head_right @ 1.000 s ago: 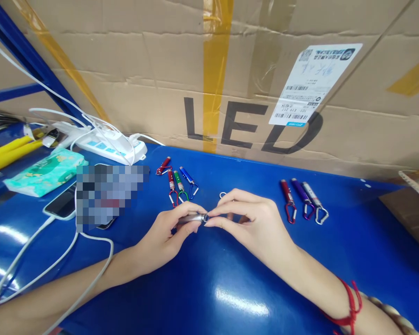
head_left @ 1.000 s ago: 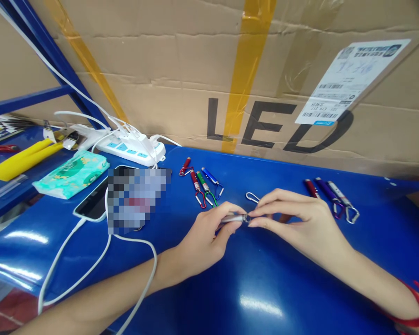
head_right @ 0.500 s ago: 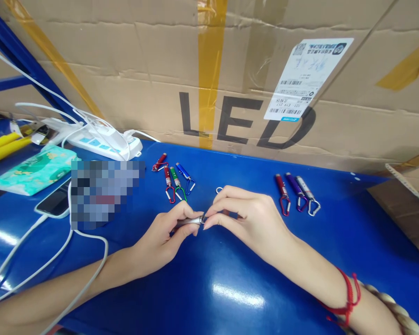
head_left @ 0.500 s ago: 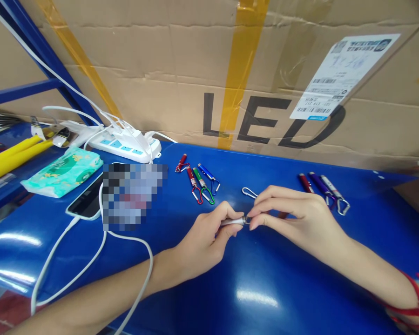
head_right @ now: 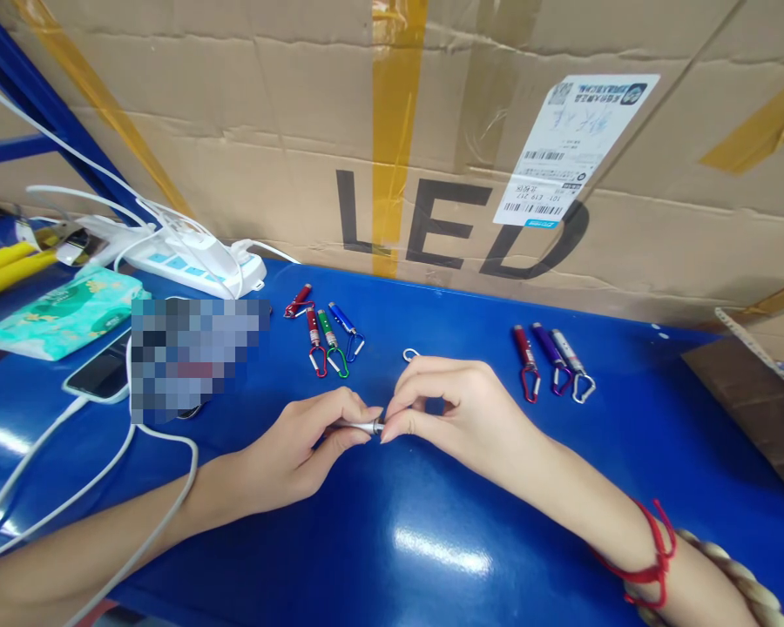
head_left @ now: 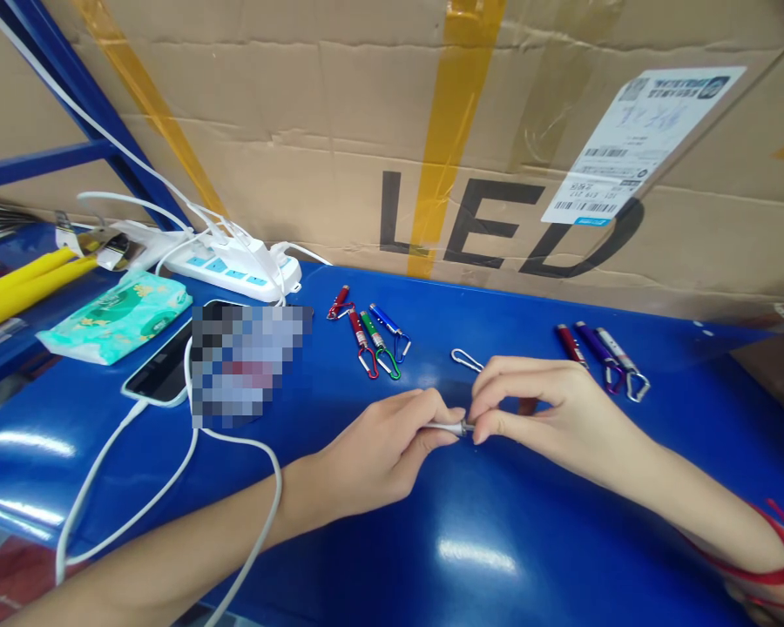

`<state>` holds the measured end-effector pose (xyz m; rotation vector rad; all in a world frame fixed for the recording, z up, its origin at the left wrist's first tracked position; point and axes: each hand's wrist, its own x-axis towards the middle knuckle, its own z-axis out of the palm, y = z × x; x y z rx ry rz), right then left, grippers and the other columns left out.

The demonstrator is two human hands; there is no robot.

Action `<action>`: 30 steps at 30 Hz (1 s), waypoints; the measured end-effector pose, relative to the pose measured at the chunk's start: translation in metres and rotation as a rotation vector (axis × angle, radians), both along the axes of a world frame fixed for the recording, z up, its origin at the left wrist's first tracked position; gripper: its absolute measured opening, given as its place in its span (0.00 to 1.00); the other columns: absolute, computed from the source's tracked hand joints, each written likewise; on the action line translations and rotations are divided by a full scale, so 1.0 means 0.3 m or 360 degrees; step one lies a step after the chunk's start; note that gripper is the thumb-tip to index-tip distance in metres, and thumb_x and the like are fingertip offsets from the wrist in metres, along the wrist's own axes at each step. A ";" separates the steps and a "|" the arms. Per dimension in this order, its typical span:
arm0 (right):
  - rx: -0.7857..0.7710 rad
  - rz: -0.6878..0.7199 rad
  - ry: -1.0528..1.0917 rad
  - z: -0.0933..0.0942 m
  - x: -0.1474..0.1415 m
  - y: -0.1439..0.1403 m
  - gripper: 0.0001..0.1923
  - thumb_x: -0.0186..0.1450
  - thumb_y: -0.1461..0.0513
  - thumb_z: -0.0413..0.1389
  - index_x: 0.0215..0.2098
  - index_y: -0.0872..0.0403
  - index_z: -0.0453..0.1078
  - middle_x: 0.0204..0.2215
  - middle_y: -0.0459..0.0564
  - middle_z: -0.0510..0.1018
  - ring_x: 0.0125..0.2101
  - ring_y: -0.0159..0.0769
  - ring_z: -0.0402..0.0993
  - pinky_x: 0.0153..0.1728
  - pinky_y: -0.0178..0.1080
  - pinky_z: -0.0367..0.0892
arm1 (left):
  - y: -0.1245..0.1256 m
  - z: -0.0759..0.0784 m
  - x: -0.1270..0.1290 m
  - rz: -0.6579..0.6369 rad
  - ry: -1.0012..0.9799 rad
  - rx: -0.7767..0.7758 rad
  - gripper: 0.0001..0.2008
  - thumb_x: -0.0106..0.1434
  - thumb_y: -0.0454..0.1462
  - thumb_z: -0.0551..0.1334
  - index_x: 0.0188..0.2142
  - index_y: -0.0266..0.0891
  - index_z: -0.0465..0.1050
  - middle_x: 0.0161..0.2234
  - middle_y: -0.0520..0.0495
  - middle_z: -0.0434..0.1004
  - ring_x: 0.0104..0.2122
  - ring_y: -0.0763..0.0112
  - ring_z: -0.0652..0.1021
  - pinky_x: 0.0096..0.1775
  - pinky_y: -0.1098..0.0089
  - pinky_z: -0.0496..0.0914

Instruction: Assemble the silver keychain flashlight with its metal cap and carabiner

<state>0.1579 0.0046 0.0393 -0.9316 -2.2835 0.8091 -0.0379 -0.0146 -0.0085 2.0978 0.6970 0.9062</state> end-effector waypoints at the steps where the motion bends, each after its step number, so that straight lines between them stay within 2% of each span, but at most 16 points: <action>1: -0.0036 -0.0010 -0.0013 0.000 -0.002 -0.001 0.13 0.60 0.57 0.57 0.21 0.55 0.73 0.23 0.48 0.73 0.24 0.28 0.69 0.24 0.29 0.64 | -0.004 -0.004 0.002 0.0002 0.0005 0.0014 0.05 0.66 0.31 0.49 0.32 0.36 0.59 0.31 0.48 0.68 0.33 0.74 0.71 0.37 0.74 0.66; 7: -0.0117 -0.0076 -0.0041 -0.014 -0.005 -0.009 0.09 0.59 0.61 0.57 0.22 0.55 0.73 0.23 0.47 0.72 0.22 0.26 0.68 0.21 0.27 0.63 | -0.015 -0.017 0.010 0.0048 0.0059 0.0160 0.05 0.66 0.30 0.49 0.32 0.36 0.58 0.30 0.49 0.68 0.30 0.75 0.70 0.34 0.76 0.64; 9: -0.0333 -0.0137 -0.0007 -0.019 -0.009 -0.013 0.08 0.58 0.61 0.58 0.22 0.56 0.73 0.22 0.47 0.71 0.19 0.24 0.66 0.17 0.26 0.63 | -0.010 -0.016 0.012 0.0067 0.0083 0.0228 0.05 0.65 0.29 0.49 0.33 0.36 0.59 0.30 0.49 0.67 0.29 0.75 0.69 0.33 0.76 0.64; 12: -0.0840 -0.0286 0.0075 -0.026 -0.017 -0.015 0.10 0.54 0.59 0.61 0.21 0.58 0.71 0.22 0.47 0.68 0.16 0.24 0.64 0.11 0.25 0.63 | 0.001 -0.014 0.011 0.0081 0.0162 0.0333 0.06 0.66 0.29 0.48 0.33 0.35 0.61 0.28 0.48 0.67 0.27 0.74 0.67 0.31 0.75 0.63; 14: -0.1081 -0.0353 0.0128 -0.032 -0.022 -0.011 0.12 0.50 0.58 0.64 0.20 0.59 0.70 0.21 0.46 0.66 0.16 0.23 0.62 0.09 0.25 0.62 | 0.007 -0.016 0.008 0.0077 0.0202 0.0373 0.07 0.66 0.30 0.48 0.33 0.35 0.61 0.27 0.48 0.67 0.27 0.74 0.67 0.31 0.74 0.63; 19: -0.1308 -0.0309 0.0195 -0.055 -0.013 0.014 0.14 0.48 0.58 0.65 0.20 0.60 0.69 0.17 0.44 0.63 0.17 0.23 0.61 0.09 0.23 0.60 | 0.018 -0.018 0.002 0.0091 0.0175 0.0318 0.05 0.66 0.30 0.50 0.39 0.34 0.63 0.33 0.46 0.71 0.32 0.74 0.71 0.36 0.75 0.65; 22: -0.1383 -0.0276 0.0214 -0.070 -0.006 0.027 0.15 0.48 0.57 0.64 0.20 0.60 0.68 0.16 0.43 0.63 0.16 0.23 0.61 0.10 0.22 0.59 | 0.022 -0.013 0.002 0.0097 0.0187 0.0326 0.08 0.66 0.30 0.50 0.44 0.35 0.63 0.38 0.47 0.73 0.35 0.74 0.71 0.40 0.75 0.65; 26: -0.1373 -0.0341 0.0221 -0.082 -0.010 0.031 0.17 0.48 0.54 0.64 0.20 0.60 0.67 0.14 0.43 0.64 0.15 0.23 0.59 0.10 0.23 0.58 | 0.025 -0.010 0.004 0.0182 0.0182 0.0377 0.08 0.66 0.30 0.50 0.43 0.34 0.63 0.37 0.47 0.73 0.35 0.74 0.72 0.40 0.75 0.66; 28: -0.1224 -0.0384 0.0212 -0.083 -0.013 0.028 0.18 0.50 0.53 0.63 0.20 0.59 0.67 0.14 0.44 0.65 0.15 0.24 0.60 0.11 0.24 0.58 | 0.026 -0.011 0.005 0.0242 0.0158 0.0323 0.08 0.66 0.30 0.51 0.44 0.34 0.63 0.38 0.48 0.72 0.36 0.75 0.72 0.41 0.76 0.66; 30: -0.0864 -0.0422 0.0171 -0.080 -0.014 0.025 0.17 0.53 0.53 0.61 0.19 0.58 0.68 0.15 0.45 0.66 0.17 0.24 0.62 0.12 0.24 0.59 | 0.027 -0.010 0.007 0.0288 0.0119 0.0219 0.09 0.66 0.30 0.51 0.45 0.36 0.63 0.39 0.49 0.72 0.38 0.76 0.72 0.42 0.78 0.65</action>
